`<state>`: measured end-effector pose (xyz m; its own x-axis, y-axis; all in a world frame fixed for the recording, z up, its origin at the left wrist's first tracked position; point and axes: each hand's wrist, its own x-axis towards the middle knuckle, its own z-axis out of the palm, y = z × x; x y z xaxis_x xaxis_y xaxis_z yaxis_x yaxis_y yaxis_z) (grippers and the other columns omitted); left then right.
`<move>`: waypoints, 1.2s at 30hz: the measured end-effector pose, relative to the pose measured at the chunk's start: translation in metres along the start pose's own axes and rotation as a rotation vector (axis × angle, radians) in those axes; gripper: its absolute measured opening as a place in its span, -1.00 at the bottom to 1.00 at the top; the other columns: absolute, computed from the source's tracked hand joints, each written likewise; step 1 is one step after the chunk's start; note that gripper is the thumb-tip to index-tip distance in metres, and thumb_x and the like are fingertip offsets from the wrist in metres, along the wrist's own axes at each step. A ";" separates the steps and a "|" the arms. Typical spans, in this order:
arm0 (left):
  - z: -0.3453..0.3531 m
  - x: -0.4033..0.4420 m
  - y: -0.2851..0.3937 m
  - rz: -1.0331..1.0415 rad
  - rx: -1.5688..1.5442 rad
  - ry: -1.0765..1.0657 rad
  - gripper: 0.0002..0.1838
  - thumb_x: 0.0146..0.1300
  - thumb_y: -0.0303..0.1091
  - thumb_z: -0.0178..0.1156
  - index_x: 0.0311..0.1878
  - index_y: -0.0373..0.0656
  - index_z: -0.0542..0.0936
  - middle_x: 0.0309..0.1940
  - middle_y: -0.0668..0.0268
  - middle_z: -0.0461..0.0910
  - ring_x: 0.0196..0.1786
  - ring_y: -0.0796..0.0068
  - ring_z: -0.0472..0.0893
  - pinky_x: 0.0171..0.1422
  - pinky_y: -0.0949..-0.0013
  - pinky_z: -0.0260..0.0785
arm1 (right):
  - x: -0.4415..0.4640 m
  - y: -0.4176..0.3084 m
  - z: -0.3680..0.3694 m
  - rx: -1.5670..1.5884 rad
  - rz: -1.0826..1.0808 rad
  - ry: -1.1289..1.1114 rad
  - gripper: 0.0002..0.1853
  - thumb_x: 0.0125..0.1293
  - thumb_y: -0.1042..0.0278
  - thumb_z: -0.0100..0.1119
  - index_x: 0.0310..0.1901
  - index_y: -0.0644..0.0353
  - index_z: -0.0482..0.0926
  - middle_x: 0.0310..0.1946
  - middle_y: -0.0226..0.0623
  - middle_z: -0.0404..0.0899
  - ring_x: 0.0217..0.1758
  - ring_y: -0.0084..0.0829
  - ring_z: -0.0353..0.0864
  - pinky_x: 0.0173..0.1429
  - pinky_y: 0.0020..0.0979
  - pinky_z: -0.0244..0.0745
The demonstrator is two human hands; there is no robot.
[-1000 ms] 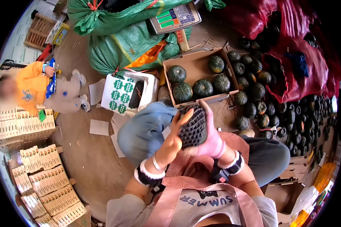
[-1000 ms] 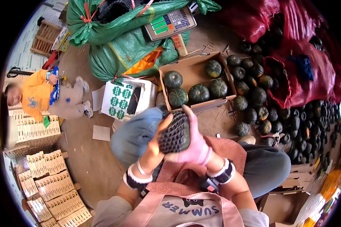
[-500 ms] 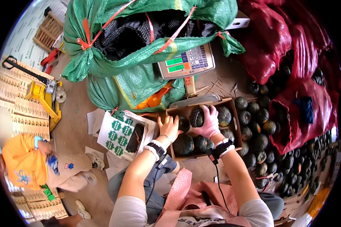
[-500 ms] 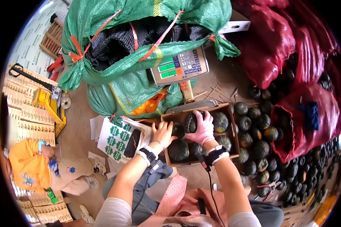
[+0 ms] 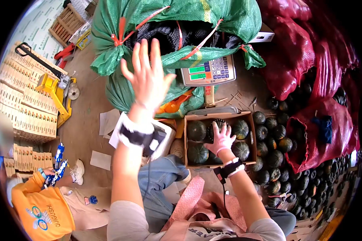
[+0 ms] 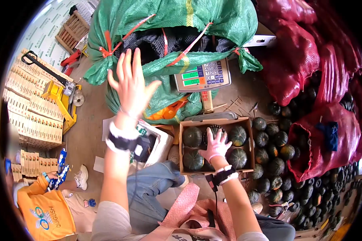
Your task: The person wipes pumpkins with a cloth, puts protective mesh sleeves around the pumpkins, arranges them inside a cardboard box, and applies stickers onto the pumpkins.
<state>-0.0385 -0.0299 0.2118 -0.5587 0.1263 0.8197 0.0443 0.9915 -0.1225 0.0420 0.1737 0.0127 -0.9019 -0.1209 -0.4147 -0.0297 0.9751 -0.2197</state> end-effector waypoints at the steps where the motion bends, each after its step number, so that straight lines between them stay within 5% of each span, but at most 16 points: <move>1: 0.004 0.010 -0.014 -0.053 0.113 -0.115 -0.71 0.06 -0.24 0.22 -0.14 -0.10 0.52 -0.10 0.23 0.53 0.09 0.24 0.42 0.36 -0.29 -0.17 | -0.007 0.002 0.003 0.089 0.004 0.051 0.12 -0.12 -0.18 0.39 0.44 -0.24 -0.12 0.44 -0.10 -0.10 0.49 -0.02 -0.11 0.35 0.22 0.01; 3: -0.006 0.017 -0.035 -0.099 0.166 -0.732 -0.86 0.10 -0.33 0.12 -0.24 0.02 0.52 -0.35 0.35 0.59 -0.10 0.30 0.53 0.32 -0.28 -0.09 | -0.025 0.006 0.010 0.221 -0.049 0.218 -0.01 -0.08 -0.12 0.34 0.38 -0.09 0.04 0.32 -0.13 0.15 0.38 -0.06 0.10 0.29 0.13 0.14; 6: -0.027 0.001 -0.031 0.107 0.095 -0.328 -0.92 0.12 -0.37 0.06 -0.30 0.04 0.50 -0.48 0.40 0.55 -0.25 0.33 0.54 0.23 -0.19 0.03 | -0.044 0.019 0.017 0.464 -0.104 0.393 -0.28 -0.02 0.02 0.29 0.20 0.02 0.31 0.12 -0.17 0.38 0.19 -0.07 0.31 0.20 -0.04 0.27; 7: -0.039 0.003 -0.031 0.125 0.055 -0.257 -0.92 0.08 -0.38 0.08 -0.34 0.05 0.49 -0.50 0.40 0.49 -0.25 0.35 0.51 0.09 -0.02 0.11 | -0.050 0.024 0.021 0.484 -0.104 0.442 -0.34 0.00 0.06 0.27 0.17 0.03 0.34 0.08 -0.17 0.40 0.16 -0.06 0.34 0.18 -0.06 0.29; 11: -0.085 0.022 -0.026 0.149 -0.020 -0.098 -0.90 0.02 -0.42 0.10 -0.36 0.03 0.48 -0.48 0.41 0.42 -0.23 0.38 0.45 -0.05 0.12 0.08 | -0.070 0.035 0.029 0.553 -0.119 0.549 -0.50 0.07 0.17 0.22 0.08 0.07 0.41 -0.02 -0.15 0.46 0.07 -0.03 0.39 0.12 -0.08 0.33; 16: -0.125 -0.005 -0.018 0.137 -0.043 -0.200 -0.91 0.01 -0.39 0.11 -0.35 -0.01 0.49 -0.46 0.38 0.43 -0.23 0.34 0.44 -0.03 0.11 0.07 | -0.084 0.046 0.041 0.662 -0.125 0.616 -0.55 0.10 0.24 0.19 0.06 0.09 0.42 -0.03 -0.12 0.46 0.06 0.00 0.39 0.14 -0.10 0.33; 21: -0.085 -0.082 -0.023 0.158 0.024 -0.366 -0.83 0.07 -0.21 0.16 -0.32 -0.04 0.51 -0.41 0.34 0.45 -0.19 0.31 0.44 0.03 0.05 0.07 | -0.084 0.068 0.059 0.657 -0.035 0.602 -0.57 0.10 0.26 0.17 0.05 0.05 0.42 -0.04 -0.10 0.45 0.05 0.02 0.38 0.12 -0.10 0.34; 32: 0.007 -0.017 -0.006 -0.595 -0.593 -0.457 -0.46 0.22 0.16 0.06 -0.30 -0.22 0.65 -0.38 0.10 0.65 -0.27 0.21 0.62 -0.03 0.20 0.35 | -0.134 0.064 0.081 0.591 -0.044 0.358 -0.61 0.06 0.21 0.18 -0.03 0.05 0.48 -0.06 -0.13 0.45 0.08 0.00 0.35 0.14 -0.09 0.34; 33: 0.024 -0.010 -0.009 -0.574 -0.667 -0.440 -0.49 0.20 0.12 0.14 -0.31 -0.24 0.64 -0.41 0.11 0.64 -0.33 0.27 0.62 -0.13 0.29 0.40 | -0.139 0.063 0.082 0.596 -0.038 0.351 -0.61 0.06 0.21 0.18 -0.03 0.06 0.48 -0.06 -0.13 0.45 0.08 0.00 0.35 0.15 -0.09 0.34; 34: 0.053 -0.016 -0.011 -0.581 -0.791 -0.200 -0.58 0.11 -0.01 0.29 -0.31 -0.28 0.63 -0.49 0.15 0.62 -0.45 0.40 0.56 -0.31 0.41 0.38 | -0.143 0.063 0.084 0.599 -0.033 0.343 -0.61 0.07 0.21 0.18 -0.03 0.06 0.48 -0.06 -0.13 0.45 0.09 0.00 0.35 0.15 -0.09 0.34; 36: 0.062 -0.014 -0.014 -0.681 -0.908 -0.147 -0.61 0.13 -0.09 0.26 -0.32 -0.31 0.62 -0.47 0.12 0.62 -0.41 0.33 0.58 -0.24 0.33 0.39 | -0.149 0.063 0.086 0.633 -0.052 0.336 -0.60 0.07 0.24 0.19 -0.02 0.10 0.48 -0.06 -0.11 0.45 0.10 -0.01 0.36 0.16 -0.12 0.34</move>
<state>-0.0826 -0.0479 0.1672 -0.7846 -0.3915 0.4807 0.2445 0.5172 0.8202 0.2114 0.2369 -0.0155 -0.9930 -0.0006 -0.1177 0.0878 0.6625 -0.7439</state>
